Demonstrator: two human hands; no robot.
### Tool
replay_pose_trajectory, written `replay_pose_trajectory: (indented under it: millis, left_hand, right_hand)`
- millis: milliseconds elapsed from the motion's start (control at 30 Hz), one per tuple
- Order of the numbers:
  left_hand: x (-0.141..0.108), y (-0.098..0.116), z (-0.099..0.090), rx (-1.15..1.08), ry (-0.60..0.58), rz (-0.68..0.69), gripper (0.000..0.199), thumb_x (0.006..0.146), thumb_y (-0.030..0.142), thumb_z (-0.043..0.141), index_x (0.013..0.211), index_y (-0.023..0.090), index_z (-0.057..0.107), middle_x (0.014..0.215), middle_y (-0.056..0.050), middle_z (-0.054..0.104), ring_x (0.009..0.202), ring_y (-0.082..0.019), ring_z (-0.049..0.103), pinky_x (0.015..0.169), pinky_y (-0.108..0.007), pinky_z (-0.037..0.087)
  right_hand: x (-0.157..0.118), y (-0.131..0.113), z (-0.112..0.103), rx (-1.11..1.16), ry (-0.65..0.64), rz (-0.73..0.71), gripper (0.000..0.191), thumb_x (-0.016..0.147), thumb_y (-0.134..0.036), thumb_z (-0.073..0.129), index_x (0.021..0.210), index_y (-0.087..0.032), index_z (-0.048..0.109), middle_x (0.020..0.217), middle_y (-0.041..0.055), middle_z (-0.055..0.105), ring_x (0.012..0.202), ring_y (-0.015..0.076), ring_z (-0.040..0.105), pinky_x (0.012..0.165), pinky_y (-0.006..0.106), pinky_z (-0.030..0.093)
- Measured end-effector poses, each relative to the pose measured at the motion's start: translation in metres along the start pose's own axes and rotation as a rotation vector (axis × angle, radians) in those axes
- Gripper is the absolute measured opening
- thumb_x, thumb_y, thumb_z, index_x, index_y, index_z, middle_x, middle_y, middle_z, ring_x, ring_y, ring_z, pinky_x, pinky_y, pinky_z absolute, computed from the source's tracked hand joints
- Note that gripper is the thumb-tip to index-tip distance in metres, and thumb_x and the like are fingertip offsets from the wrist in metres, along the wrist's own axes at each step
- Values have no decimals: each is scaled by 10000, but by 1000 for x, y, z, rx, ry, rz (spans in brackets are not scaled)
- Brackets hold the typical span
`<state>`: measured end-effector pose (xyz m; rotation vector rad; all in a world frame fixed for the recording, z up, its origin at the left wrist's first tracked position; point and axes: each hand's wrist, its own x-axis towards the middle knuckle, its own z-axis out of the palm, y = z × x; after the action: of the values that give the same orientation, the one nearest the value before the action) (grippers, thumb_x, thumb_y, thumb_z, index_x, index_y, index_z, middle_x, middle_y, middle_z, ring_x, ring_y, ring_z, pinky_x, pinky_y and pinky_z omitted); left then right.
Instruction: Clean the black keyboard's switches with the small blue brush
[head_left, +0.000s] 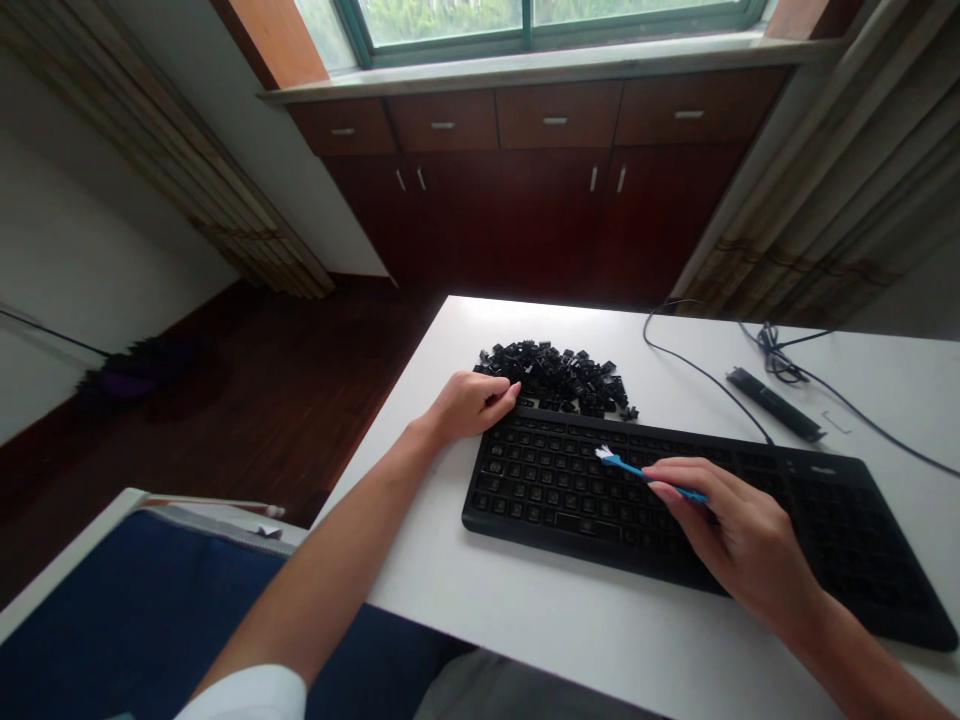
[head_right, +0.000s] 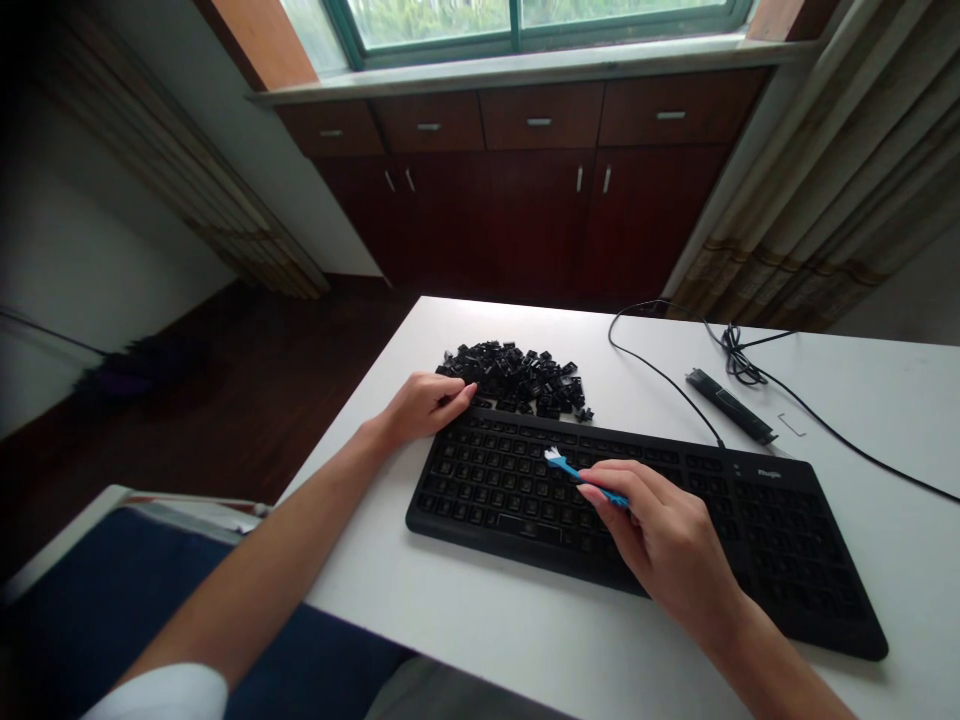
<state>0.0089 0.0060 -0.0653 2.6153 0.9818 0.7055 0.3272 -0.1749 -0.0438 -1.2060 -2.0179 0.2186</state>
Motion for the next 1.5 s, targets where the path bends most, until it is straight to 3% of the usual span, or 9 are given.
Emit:
replay_pose_trajectory:
  millis: [300, 633, 867, 1067, 1200, 1500]
  left_hand:
    - [0, 2, -1, -5, 3, -2, 483, 1013, 331, 506, 607, 186, 288, 537, 62, 294, 499, -73, 267, 530, -250, 247]
    - [0, 3, -1, -3, -2, -13, 491, 1019, 346, 500, 612, 186, 277, 536, 62, 284, 500, -73, 268, 537, -256, 248]
    - [0, 2, -1, -8, 1, -12, 491, 1020, 346, 502, 615, 186, 275, 539, 62, 281, 503, -75, 264, 535, -257, 244]
    - [0, 3, -2, -2, 1, -13, 490, 1014, 335, 503, 596, 186, 293, 532, 61, 282, 495, -76, 268, 529, -255, 248]
    - [0, 3, -2, 4, 0, -4, 484, 1012, 331, 504, 597, 189, 298, 535, 61, 290, 497, -78, 268, 529, -257, 250]
    - [-1, 2, -1, -5, -3, -17, 488, 1014, 349, 506, 606, 190, 292, 538, 64, 290, 498, -78, 265, 535, -260, 251]
  right_hand:
    - [2, 0, 0, -9, 31, 126, 170, 977, -148, 625, 1128, -223, 650, 975, -7, 724, 763, 61, 655, 705, 174, 514]
    - [1, -1, 1, -11, 46, 76, 194, 968, -116, 616, 1140, -204, 633, 1032, 28, 699, 801, 73, 660, 681, 180, 512]
    - [1, -6, 4, 11, 26, 166, 187, 1025, -171, 521, 1194, -208, 592, 1022, 24, 691, 814, 77, 682, 758, 176, 533]
    - [1, -4, 5, 27, 7, 57, 284, 979, -90, 564, 1237, -207, 589, 1172, 69, 646, 1053, 122, 668, 959, 232, 528]
    - [1, -5, 4, 36, 6, -2, 380, 934, -53, 622, 1284, -198, 589, 1181, 74, 665, 1047, 126, 675, 914, 216, 548]
    - [-1, 0, 0, -16, -10, -35, 358, 924, -49, 634, 1247, -202, 614, 1116, 69, 697, 939, 127, 690, 798, 227, 565]
